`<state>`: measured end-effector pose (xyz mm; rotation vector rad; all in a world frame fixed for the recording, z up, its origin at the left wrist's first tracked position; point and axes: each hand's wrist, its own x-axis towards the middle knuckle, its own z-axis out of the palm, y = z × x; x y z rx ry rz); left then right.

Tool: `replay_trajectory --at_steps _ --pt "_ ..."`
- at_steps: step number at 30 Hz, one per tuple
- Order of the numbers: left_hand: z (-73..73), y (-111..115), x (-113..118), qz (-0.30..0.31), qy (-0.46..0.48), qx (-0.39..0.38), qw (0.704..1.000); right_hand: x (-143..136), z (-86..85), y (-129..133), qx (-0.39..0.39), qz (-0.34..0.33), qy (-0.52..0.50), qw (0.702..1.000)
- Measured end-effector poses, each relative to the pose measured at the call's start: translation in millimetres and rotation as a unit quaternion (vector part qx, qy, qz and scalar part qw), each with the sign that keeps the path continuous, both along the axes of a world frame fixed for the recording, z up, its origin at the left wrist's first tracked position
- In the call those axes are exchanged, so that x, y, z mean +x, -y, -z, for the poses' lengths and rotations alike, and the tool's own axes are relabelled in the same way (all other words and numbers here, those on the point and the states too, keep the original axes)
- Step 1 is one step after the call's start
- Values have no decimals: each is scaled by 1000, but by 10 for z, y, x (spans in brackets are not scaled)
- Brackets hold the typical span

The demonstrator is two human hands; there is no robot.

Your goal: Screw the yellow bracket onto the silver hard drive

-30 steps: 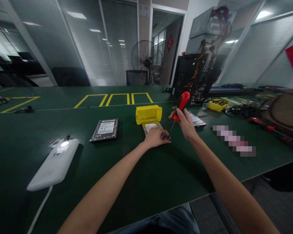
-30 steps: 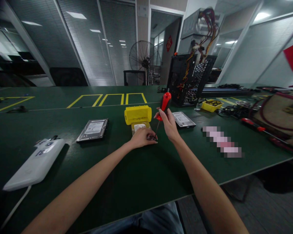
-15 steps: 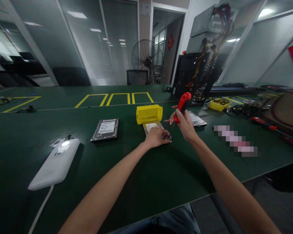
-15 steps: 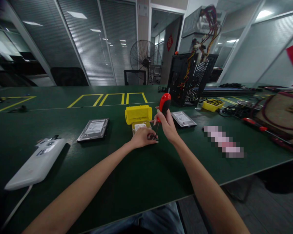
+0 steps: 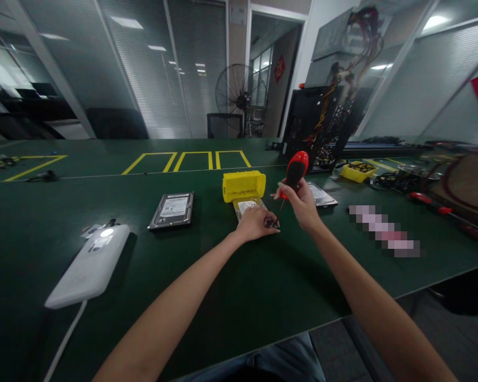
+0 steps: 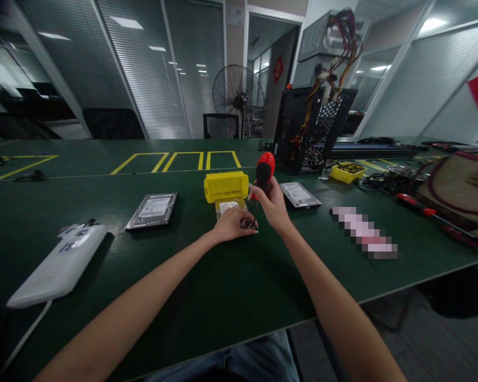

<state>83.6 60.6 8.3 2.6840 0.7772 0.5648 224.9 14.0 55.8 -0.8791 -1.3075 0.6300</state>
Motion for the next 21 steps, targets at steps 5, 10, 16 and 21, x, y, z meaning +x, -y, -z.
replay_trajectory --at_steps 5,10,16,21 --pt "0 -2 -3 6 7 -4 1000 -9 8 2 15 -2 4 1000" --pt "11 -7 -3 10 14 -3 1000 6 4 39 -5 -34 7 999" --pt "-10 13 -9 5 9 -12 1000 16 -11 35 1 0 51 999" --pt "-3 17 -12 4 14 -5 1000 22 -15 -6 21 53 19 998"
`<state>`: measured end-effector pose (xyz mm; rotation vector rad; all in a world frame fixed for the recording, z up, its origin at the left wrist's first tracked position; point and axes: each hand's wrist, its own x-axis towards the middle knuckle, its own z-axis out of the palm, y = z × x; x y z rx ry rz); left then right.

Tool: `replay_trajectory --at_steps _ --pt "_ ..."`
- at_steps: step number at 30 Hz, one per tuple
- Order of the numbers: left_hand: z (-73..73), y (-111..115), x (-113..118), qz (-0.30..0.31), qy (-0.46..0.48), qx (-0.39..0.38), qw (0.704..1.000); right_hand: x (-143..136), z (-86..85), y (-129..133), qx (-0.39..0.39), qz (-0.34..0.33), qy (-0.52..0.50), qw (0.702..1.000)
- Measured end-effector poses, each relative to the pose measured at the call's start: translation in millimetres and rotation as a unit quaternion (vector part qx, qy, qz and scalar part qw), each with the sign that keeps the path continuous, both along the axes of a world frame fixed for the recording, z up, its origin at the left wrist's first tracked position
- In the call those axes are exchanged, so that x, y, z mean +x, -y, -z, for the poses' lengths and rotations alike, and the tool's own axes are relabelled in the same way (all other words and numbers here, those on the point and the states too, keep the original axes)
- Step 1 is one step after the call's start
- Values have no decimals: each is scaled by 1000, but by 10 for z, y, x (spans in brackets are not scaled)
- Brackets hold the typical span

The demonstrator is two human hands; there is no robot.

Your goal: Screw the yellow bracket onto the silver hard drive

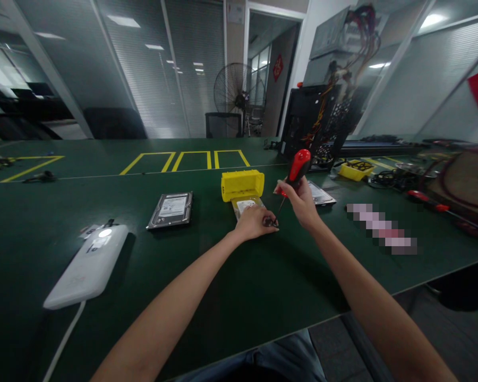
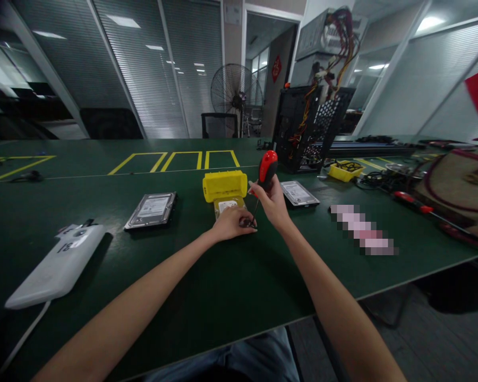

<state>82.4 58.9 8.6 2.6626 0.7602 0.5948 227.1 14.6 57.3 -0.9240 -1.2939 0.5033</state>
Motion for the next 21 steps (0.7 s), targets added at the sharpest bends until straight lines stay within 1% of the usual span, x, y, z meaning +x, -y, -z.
replay_trajectory --at_steps 2,5,10,16,19,21 --pt "-3 -1 -2 3 -1 3 1000 -2 -1 1 5 9 4 1000" --pt "-15 -2 -6 8 -2 1 1000 -11 2 15 9 4 17 1000" --pt "-20 -6 -8 8 -1 2 1000 -6 14 23 0 10 30 1000" --pt "-30 3 0 6 -11 -4 1000 45 30 19 -27 -21 10 999" --pt "-32 5 6 0 -10 -2 1000 55 18 8 -26 -7 23 999" --pt "-22 0 11 -2 -11 0 1000 57 8 -7 -27 5 9 1000"
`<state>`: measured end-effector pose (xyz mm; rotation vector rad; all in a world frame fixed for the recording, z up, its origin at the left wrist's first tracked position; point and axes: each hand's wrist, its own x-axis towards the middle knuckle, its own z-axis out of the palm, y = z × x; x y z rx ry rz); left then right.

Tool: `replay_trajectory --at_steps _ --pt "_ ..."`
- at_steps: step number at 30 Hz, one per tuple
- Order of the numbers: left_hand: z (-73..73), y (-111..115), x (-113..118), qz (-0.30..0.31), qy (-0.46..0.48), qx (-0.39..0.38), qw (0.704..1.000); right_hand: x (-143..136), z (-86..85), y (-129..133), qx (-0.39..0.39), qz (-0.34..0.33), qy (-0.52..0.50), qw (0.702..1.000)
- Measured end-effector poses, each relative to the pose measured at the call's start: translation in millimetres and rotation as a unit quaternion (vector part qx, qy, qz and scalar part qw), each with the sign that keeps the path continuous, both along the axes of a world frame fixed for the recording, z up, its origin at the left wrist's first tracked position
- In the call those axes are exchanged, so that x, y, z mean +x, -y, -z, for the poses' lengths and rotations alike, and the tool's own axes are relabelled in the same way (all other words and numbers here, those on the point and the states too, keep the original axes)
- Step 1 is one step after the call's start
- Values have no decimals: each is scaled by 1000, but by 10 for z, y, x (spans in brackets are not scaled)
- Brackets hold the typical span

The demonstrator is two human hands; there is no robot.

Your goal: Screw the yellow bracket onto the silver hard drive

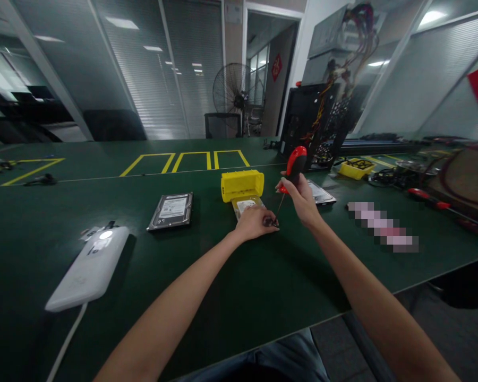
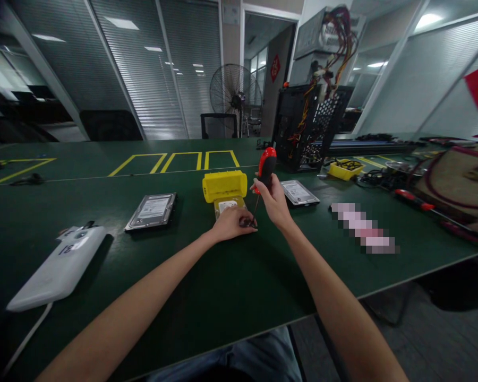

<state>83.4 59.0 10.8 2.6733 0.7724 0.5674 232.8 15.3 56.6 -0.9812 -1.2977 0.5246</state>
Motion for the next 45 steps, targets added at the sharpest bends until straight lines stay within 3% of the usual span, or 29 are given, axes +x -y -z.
replay_trajectory --at_steps 4,17,24,29,35,45 --pt "38 -22 10 -1 2 12 1000 5 -1 -28 4 7 -53 999" --pt "16 -8 3 -1 -6 4 1000 44 8 10 -9 -67 -9 998" --pt "41 -28 13 1 -2 11 1000 59 34 -77 25 -18 -26 999" --pt "-4 6 13 -11 -9 6 1000 56 43 -90 10 -83 -85 993" --pt "7 4 6 -7 -7 4 1000 41 22 -24 -4 -96 -79 992" --pt "32 -17 10 -2 0 12 1000 7 10 -39 13 -46 -95 994"
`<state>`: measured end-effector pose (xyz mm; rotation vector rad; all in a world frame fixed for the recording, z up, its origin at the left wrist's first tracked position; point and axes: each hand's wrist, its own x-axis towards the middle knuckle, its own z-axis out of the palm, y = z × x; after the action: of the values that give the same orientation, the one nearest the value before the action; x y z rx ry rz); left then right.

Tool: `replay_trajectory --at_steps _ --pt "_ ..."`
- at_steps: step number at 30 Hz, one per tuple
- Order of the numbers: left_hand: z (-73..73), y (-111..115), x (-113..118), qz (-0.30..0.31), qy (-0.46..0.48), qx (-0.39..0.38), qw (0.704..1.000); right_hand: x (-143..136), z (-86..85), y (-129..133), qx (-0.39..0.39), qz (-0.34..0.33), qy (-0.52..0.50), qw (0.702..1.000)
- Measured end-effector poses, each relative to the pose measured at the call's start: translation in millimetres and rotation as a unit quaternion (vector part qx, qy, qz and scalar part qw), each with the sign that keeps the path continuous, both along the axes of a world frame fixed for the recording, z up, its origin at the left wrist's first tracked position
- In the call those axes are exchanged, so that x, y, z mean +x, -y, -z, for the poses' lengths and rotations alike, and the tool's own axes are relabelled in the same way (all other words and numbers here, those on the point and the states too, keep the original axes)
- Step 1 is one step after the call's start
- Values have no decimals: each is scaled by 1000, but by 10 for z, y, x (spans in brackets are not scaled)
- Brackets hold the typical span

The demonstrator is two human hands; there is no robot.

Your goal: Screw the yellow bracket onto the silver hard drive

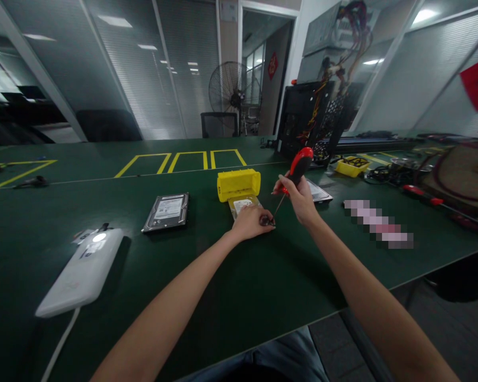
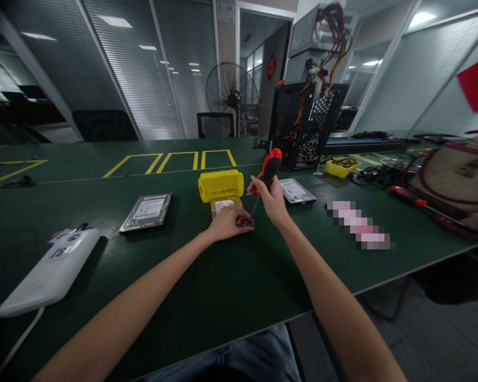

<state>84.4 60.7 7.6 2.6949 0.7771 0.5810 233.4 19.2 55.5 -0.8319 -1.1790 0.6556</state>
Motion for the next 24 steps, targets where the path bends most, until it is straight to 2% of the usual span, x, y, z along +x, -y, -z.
replay_trajectory --at_steps 3,7,13,15,20,24 --pt "-14 5 0 1 -1 -6 1000 14 17 -13 3 6 1 1000" --pt "-8 3 1 2 3 -1 1000 26 41 -10 11 21 51 998" --pt "9 -8 5 1 3 2 1000 38 80 -18 -2 -3 74 997" --pt "3 -6 3 -1 2 -2 1000 39 84 -29 2 14 79 997" --pt "-8 -2 0 -4 -5 -9 1000 27 84 -58 5 53 59 997" --pt "-9 2 -3 -6 -3 -11 1000 10 78 -56 1 49 40 998"
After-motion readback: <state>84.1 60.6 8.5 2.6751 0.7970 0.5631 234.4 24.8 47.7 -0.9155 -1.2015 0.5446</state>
